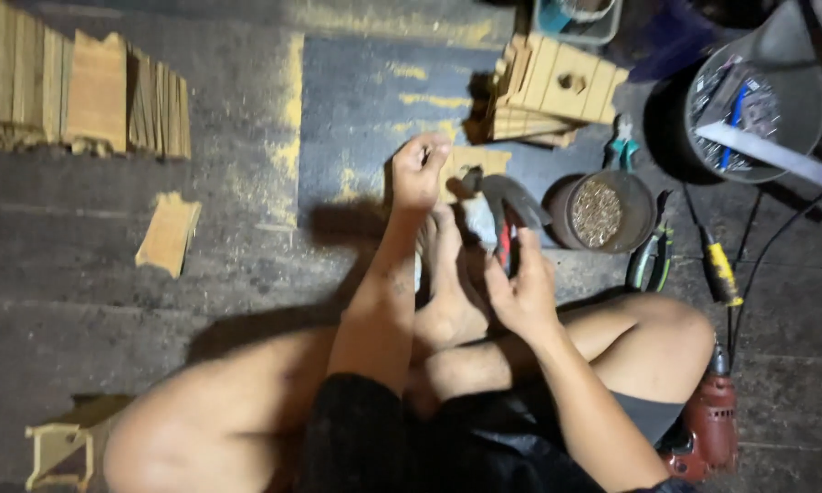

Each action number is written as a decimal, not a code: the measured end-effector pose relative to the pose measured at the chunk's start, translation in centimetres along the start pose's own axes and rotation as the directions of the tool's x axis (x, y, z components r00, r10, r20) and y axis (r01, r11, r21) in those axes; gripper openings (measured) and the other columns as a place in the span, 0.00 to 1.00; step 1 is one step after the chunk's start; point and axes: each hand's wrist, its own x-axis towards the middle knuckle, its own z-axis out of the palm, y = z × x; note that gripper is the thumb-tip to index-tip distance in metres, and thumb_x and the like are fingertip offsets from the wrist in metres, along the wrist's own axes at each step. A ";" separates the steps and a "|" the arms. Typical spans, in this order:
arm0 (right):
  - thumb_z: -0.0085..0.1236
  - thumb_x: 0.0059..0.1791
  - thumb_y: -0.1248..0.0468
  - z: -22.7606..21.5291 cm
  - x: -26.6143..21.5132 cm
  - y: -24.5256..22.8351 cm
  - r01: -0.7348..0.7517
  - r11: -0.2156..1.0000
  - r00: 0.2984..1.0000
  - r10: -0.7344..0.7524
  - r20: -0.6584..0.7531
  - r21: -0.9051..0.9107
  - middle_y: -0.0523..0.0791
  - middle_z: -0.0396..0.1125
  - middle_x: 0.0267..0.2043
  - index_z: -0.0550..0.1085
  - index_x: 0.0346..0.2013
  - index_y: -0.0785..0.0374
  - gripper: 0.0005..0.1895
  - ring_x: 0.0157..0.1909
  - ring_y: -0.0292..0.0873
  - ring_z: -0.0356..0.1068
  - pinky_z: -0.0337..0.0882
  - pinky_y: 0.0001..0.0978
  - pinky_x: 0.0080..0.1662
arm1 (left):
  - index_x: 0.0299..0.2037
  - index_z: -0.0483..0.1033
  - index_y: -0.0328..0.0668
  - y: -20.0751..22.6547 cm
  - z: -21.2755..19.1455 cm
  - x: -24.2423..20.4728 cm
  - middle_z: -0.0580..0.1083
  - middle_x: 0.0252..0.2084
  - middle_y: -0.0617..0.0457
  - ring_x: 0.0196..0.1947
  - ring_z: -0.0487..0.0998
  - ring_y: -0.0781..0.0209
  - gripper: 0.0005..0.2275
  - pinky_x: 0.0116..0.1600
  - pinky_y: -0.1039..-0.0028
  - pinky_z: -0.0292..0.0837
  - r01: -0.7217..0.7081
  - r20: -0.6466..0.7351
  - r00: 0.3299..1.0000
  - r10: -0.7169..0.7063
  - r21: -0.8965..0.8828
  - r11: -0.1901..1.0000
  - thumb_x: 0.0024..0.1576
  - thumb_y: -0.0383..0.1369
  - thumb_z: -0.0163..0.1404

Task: The person assembles small wooden birdhouses by hammering nails into pre-cut wooden pieces, using a hammer, pliers, and a screwdriver.

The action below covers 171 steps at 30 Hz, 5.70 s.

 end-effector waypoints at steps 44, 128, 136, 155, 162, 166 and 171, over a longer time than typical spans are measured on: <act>0.59 0.48 0.70 0.9 1.8 1.0 0.234 0.967 0.969 -0.223 0.105 -0.106 0.59 0.71 0.37 0.73 0.53 0.70 0.18 0.37 0.67 0.75 0.75 0.54 0.38 | 0.41 0.83 0.38 0.7 -0.4 0.9 0.78 0.34 0.47 0.39 0.78 0.62 0.05 0.53 0.62 0.75 -0.017 0.019 1.000 0.015 0.097 0.995 0.59 0.31 0.62; 0.73 0.44 0.61 1.2 3.4 5.0 0.005 1.000 0.997 -0.005 0.078 -0.002 0.59 0.68 0.56 0.72 0.57 0.67 0.30 0.62 0.67 0.68 0.68 0.57 0.62 | 0.59 0.66 0.48 17.8 5.9 -3.7 0.78 0.48 0.38 0.54 0.77 0.34 0.18 0.62 0.41 0.57 -0.801 0.825 0.400 -0.399 0.526 0.286 0.59 0.29 0.54; 0.71 0.47 0.63 5.4 3.3 8.8 -0.128 0.987 0.991 0.131 -0.030 0.097 0.52 0.76 0.46 0.79 0.40 0.61 0.10 0.52 0.59 0.76 0.74 0.48 0.54 | 0.53 0.73 0.53 10.6 -2.0 -4.1 0.71 0.51 0.52 0.55 0.72 0.48 0.17 0.57 0.56 0.68 -0.658 0.712 0.673 -0.199 0.700 0.278 0.56 0.44 0.59; 0.58 0.53 0.74 5.5 3.6 8.7 -0.134 0.875 0.987 0.161 -0.019 0.466 0.55 0.73 0.47 0.57 0.66 0.65 0.30 0.50 0.52 0.77 0.77 0.45 0.56 | 0.64 0.69 0.55 10.2 -2.0 -3.9 0.79 0.46 0.52 0.47 0.74 0.52 0.20 0.58 0.56 0.58 -0.667 0.738 0.664 -0.118 0.657 0.351 0.63 0.46 0.50; 0.66 0.52 0.64 6.9 3.2 9.7 -0.132 0.976 0.978 0.157 -0.139 0.176 0.52 0.76 0.35 0.72 0.48 0.62 0.14 0.34 0.55 0.77 0.74 0.46 0.35 | 0.55 0.73 0.51 4.2 -3.2 -4.2 0.73 0.39 0.55 0.40 0.72 0.54 0.19 0.53 0.56 0.61 -0.774 0.730 0.633 0.259 0.602 0.196 0.64 0.53 0.45; 0.68 0.51 0.63 7.1 3.1 10.2 -0.111 0.983 0.976 0.135 -0.172 0.144 0.46 0.75 0.33 0.73 0.46 0.58 0.13 0.25 0.47 0.72 0.65 0.34 0.25 | 0.50 0.72 0.51 4.8 -2.7 -4.8 0.70 0.37 0.56 0.38 0.71 0.55 0.20 0.51 0.58 0.61 -0.772 0.699 0.629 0.341 0.614 0.165 0.64 0.56 0.43; 0.69 0.50 0.63 6.6 3.1 8.8 -0.065 0.994 0.973 0.082 -0.213 0.085 0.48 0.75 0.34 0.73 0.44 0.58 0.12 0.36 0.55 0.78 0.75 0.42 0.38 | 0.48 0.73 0.50 3.8 -2.7 -4.9 0.70 0.35 0.56 0.37 0.71 0.54 0.20 0.51 0.56 0.61 -0.759 0.679 0.639 0.360 0.633 0.154 0.62 0.57 0.46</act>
